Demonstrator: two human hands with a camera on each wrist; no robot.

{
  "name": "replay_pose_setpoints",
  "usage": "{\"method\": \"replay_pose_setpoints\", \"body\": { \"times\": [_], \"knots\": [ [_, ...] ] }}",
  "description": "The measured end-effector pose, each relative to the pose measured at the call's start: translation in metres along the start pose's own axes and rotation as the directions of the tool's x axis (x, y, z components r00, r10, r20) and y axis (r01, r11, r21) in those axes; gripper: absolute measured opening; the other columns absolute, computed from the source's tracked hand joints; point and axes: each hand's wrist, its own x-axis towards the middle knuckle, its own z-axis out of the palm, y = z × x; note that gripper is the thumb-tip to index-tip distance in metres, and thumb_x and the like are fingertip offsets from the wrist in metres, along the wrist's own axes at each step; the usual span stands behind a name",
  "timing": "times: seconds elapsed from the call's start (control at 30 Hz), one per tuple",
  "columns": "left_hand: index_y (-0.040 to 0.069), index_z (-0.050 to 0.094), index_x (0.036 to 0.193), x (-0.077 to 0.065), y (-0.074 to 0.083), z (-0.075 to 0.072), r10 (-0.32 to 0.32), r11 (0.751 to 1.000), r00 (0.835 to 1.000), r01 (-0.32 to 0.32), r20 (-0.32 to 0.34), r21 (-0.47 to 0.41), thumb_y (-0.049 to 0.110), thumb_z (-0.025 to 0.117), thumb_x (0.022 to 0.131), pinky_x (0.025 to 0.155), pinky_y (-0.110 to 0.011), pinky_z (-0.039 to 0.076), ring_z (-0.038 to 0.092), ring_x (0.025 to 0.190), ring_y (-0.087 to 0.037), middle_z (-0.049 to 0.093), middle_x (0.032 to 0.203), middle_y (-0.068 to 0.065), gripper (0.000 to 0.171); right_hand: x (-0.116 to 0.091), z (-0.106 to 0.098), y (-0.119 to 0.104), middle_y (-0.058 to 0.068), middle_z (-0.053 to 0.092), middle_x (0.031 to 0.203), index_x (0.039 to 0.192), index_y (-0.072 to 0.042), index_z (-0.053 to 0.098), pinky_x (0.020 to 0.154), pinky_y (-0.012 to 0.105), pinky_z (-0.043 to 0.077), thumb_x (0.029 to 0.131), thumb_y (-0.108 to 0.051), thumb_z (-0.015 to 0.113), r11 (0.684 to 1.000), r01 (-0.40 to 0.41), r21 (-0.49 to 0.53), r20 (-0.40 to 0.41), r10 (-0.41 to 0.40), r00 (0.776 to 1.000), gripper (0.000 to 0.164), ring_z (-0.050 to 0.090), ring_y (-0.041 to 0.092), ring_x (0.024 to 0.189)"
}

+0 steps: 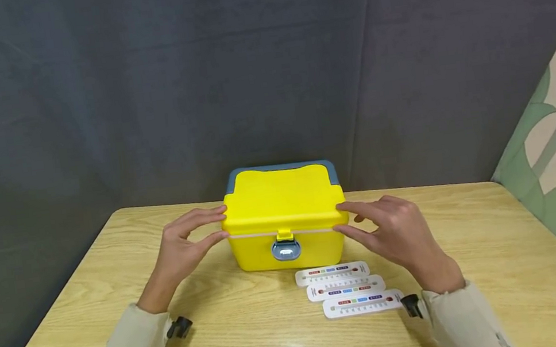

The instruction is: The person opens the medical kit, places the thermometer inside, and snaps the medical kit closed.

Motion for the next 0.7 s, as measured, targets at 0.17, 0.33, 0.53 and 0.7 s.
{"method": "replay_pose_setpoints", "body": {
  "times": [0.17, 0.33, 0.53, 0.7],
  "knots": [
    [0.001, 0.075, 0.108, 0.0000, 0.0006, -0.0009, 0.016, 1.000, 1.000, -0.016, -0.006, -0.013, -0.005, 0.085, 0.070, 0.101, -0.026, 0.051, 0.067, 0.114, -0.012, 0.072, 0.117, -0.017, 0.040, 0.0025, -0.0013, -0.0005, 0.004, 0.075, 0.073, 0.101, -0.011, 0.080, 0.049, 0.018, 0.040, 0.092, -0.068, 0.051, 1.000, 0.000, 0.000, -0.006, 0.000, 1.000, 0.064, 0.061, 0.016, 0.053],
    [0.002, 0.075, 0.110, 0.0003, 0.0004, 0.0001, 0.041, 0.999, 0.999, -0.041, -0.020, -0.003, -0.005, 0.087, 0.068, 0.100, -0.026, 0.052, 0.067, 0.116, -0.015, 0.071, 0.120, -0.016, 0.044, 0.0036, -0.0035, -0.0002, 0.005, 0.077, 0.077, 0.103, -0.010, 0.079, 0.053, 0.020, 0.047, 0.092, -0.067, 0.051, 1.000, -0.015, -0.003, 0.011, 0.015, 1.000, 0.064, 0.065, 0.018, 0.057],
    [0.003, 0.074, 0.111, 0.0005, 0.0011, 0.0048, 0.068, 0.998, 0.996, -0.067, -0.052, 0.018, -0.004, 0.085, 0.070, 0.099, -0.024, 0.052, 0.067, 0.114, -0.017, 0.071, 0.120, -0.017, 0.043, 0.0016, -0.0062, 0.0004, 0.007, 0.077, 0.080, 0.103, -0.008, 0.078, 0.054, 0.022, 0.049, 0.092, -0.066, 0.051, 0.999, -0.026, -0.022, 0.011, 0.026, 1.000, 0.065, 0.065, 0.017, 0.057],
    [0.002, 0.073, 0.113, 0.0044, 0.0044, 0.0086, 0.092, 0.995, 0.993, -0.088, -0.077, 0.052, -0.004, 0.083, 0.073, 0.100, -0.024, 0.051, 0.067, 0.116, -0.019, 0.071, 0.121, -0.016, 0.042, 0.0019, -0.0084, 0.0004, 0.007, 0.078, 0.084, 0.105, -0.008, 0.077, 0.056, 0.020, 0.050, 0.092, -0.060, 0.058, 0.999, -0.028, -0.024, -0.005, 0.028, 1.000, 0.058, 0.066, 0.017, 0.058]
  ]
}}
